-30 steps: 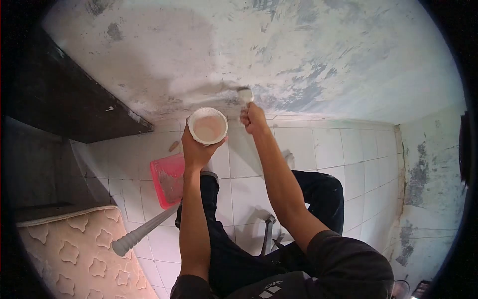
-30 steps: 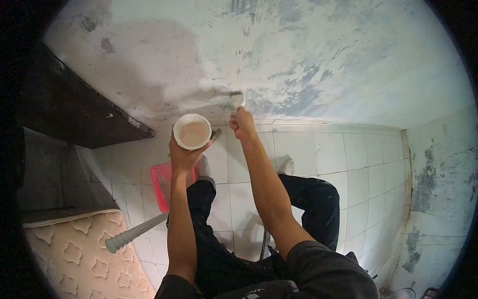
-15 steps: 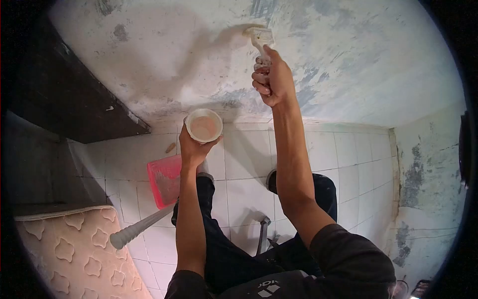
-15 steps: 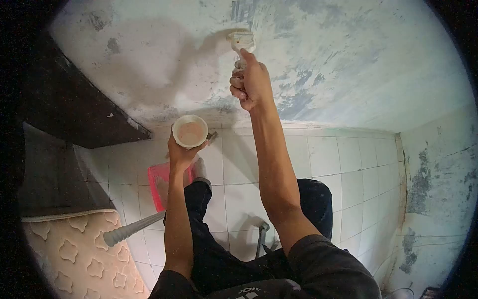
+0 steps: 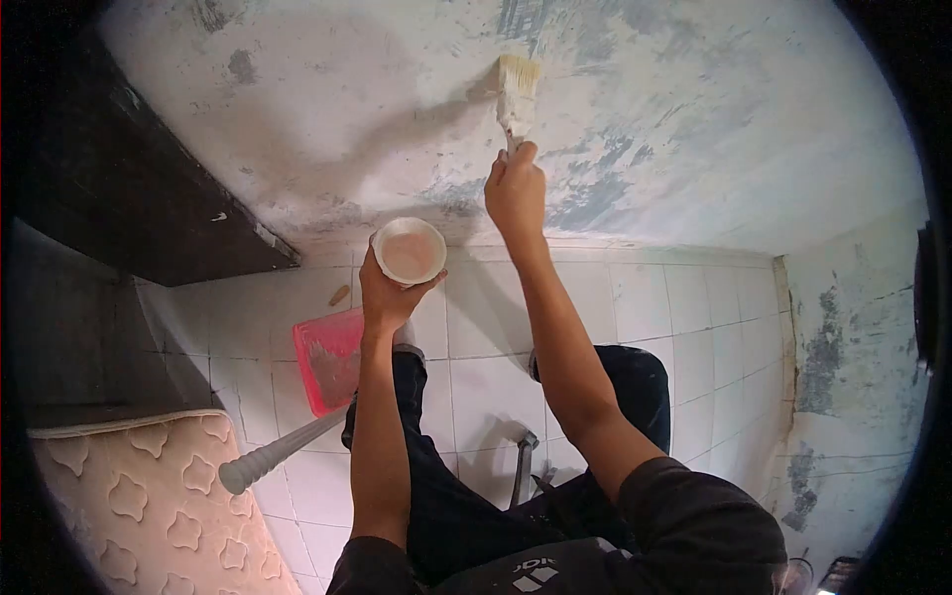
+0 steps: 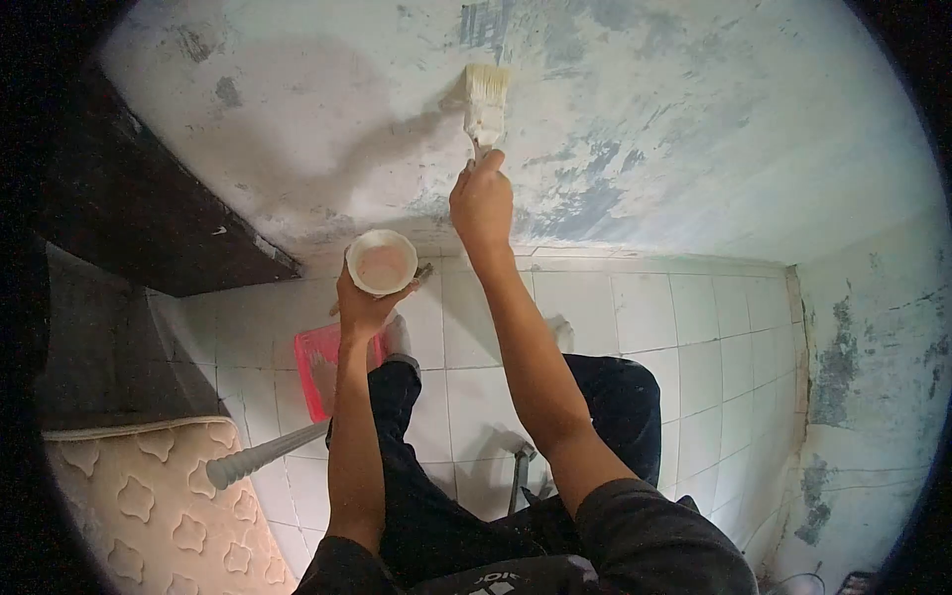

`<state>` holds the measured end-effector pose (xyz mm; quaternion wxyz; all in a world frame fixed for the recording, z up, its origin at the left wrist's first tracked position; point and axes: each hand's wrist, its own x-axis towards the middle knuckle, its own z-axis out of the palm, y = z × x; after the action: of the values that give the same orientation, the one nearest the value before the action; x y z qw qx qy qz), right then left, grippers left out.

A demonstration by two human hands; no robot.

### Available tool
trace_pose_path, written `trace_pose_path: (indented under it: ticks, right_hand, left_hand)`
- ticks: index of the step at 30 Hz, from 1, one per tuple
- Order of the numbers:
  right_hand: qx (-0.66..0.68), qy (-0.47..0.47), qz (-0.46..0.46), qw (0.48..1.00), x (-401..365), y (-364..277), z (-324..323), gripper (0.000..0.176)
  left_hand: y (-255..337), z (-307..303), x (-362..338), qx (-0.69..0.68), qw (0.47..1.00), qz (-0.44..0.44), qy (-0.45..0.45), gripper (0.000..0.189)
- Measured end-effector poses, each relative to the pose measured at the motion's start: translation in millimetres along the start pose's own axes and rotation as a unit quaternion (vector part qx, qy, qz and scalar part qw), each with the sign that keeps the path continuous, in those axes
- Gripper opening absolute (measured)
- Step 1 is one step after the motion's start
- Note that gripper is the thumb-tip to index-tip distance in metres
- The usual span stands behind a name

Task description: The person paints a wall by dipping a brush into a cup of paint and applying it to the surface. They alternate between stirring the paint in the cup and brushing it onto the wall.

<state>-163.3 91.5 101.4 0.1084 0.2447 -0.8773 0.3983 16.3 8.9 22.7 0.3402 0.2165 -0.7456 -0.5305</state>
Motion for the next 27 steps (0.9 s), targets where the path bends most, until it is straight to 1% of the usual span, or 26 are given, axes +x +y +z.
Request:
trace_pose_path:
  ticks: [1, 3, 4, 6, 7, 8, 10, 11, 13, 14, 16, 17, 19, 20, 22, 23, 25, 26, 27]
  right_hand:
    - [-0.001, -0.001, 0.0, 1.0, -0.7, 11.8, 14.0, 0.021]
    - [-0.107, -0.08, 0.068, 0.989, -4.6, 36.6, 42.4, 0.022]
    - [-0.107, -0.081, 0.069, 0.989, -10.7, 45.3, 49.8, 0.022]
    - [-0.116, -0.15, 0.1, 0.977, -23.7, 62.4, 63.1, 0.023]
    - [-0.13, -0.181, 0.136, 0.965, -30.7, 73.2, 69.8, 0.027]
    - [-0.131, -0.185, 0.139, 0.964, -37.3, 85.5, 77.4, 0.027]
    - [-0.209, -0.314, 0.141, 0.915, -44.6, 117.4, 98.1, 0.029]
    - [-0.208, -0.315, 0.141, 0.915, -46.9, 128.2, 103.9, 0.029]
    - [-0.195, -0.349, 0.177, 0.899, -47.8, 142.0, 113.6, 0.029]
    - [-0.196, -0.351, 0.175, 0.899, -49.3, 147.1, 119.1, 0.029]
    - [-0.176, -0.311, 0.226, 0.906, -55.4, 152.0, 121.2, 0.026]
    - [-0.176, -0.31, 0.228, 0.906, -56.5, 154.3, 121.5, 0.026]
    - [-0.203, -0.352, 0.195, 0.892, -55.2, 146.1, 114.7, 0.025]
    - [-0.202, -0.351, 0.195, 0.893, -53.7, 141.0, 111.1, 0.025]
    - [-0.233, -0.406, 0.159, 0.869, -49.0, 134.6, 105.1, 0.026]
    - [-0.234, -0.404, 0.157, 0.871, -46.9, 131.2, 101.3, 0.026]
    - [-0.226, -0.334, 0.16, 0.901, -42.6, 122.6, 91.1, 0.025]
    - [-0.226, -0.331, 0.157, 0.903, -36.7, 118.7, 85.8, 0.025]
    - [-0.208, -0.294, 0.151, 0.921, -28.5, 107.2, 73.6, 0.024]
  left_hand:
    - [-0.5, 0.4, 0.2, 0.0, 1.0, 0.005, -0.001, 0.07]
    - [-1.0, 0.3, 0.6, 0.001, 1.0, 0.009, -0.002, 0.07]
    - [0.7, 1.3, 0.3, 0.0, 1.0, 0.013, 0.001, 0.07]
    - [1.0, -0.5, 2.8, 0.0, 1.0, 0.016, 0.005, 0.07]
    - [0.6, -0.8, 1.8, 0.002, 1.0, 0.009, 0.004, 0.07]
    - [0.5, -1.6, 0.1, 0.005, 1.0, 0.003, 0.004, 0.07]
    - [2.3, -2.0, -0.7, 0.001, 1.0, -0.006, 0.004, 0.07]
    - [3.1, -2.7, -0.6, -0.002, 1.0, -0.014, 0.006, 0.069]
    - [3.8, -4.8, 1.5, 0.004, 1.0, -0.006, 0.009, 0.069]
    - [3.6, -4.5, 1.1, 0.007, 1.0, -0.002, 0.011, 0.069]
    - [1.3, -3.9, 1.3, 0.001, 1.0, -0.004, 0.01, 0.069]
    - [0.8, -3.9, 2.8, -0.003, 1.0, 0.0, 0.007, 0.07]
    - [-2.1, -1.2, 1.8, -0.01, 1.0, -0.002, 0.002, 0.07]
    - [-2.7, -0.5, 1.3, -0.019, 1.0, -0.005, -0.001, 0.07]
    - [0.0, -0.5, 1.8, -0.017, 1.0, -0.005, -0.001, 0.07]
    - [1.7, -0.4, 2.2, -0.014, 1.0, -0.008, -0.003, 0.07]
    - [2.2, 1.0, 1.4, -0.018, 1.0, -0.002, 0.002, 0.07]
    - [2.3, 0.7, 1.9, -0.019, 1.0, 0.001, 0.007, 0.069]
    - [3.7, 0.1, 3.0, -0.021, 1.0, 0.003, 0.009, 0.069]
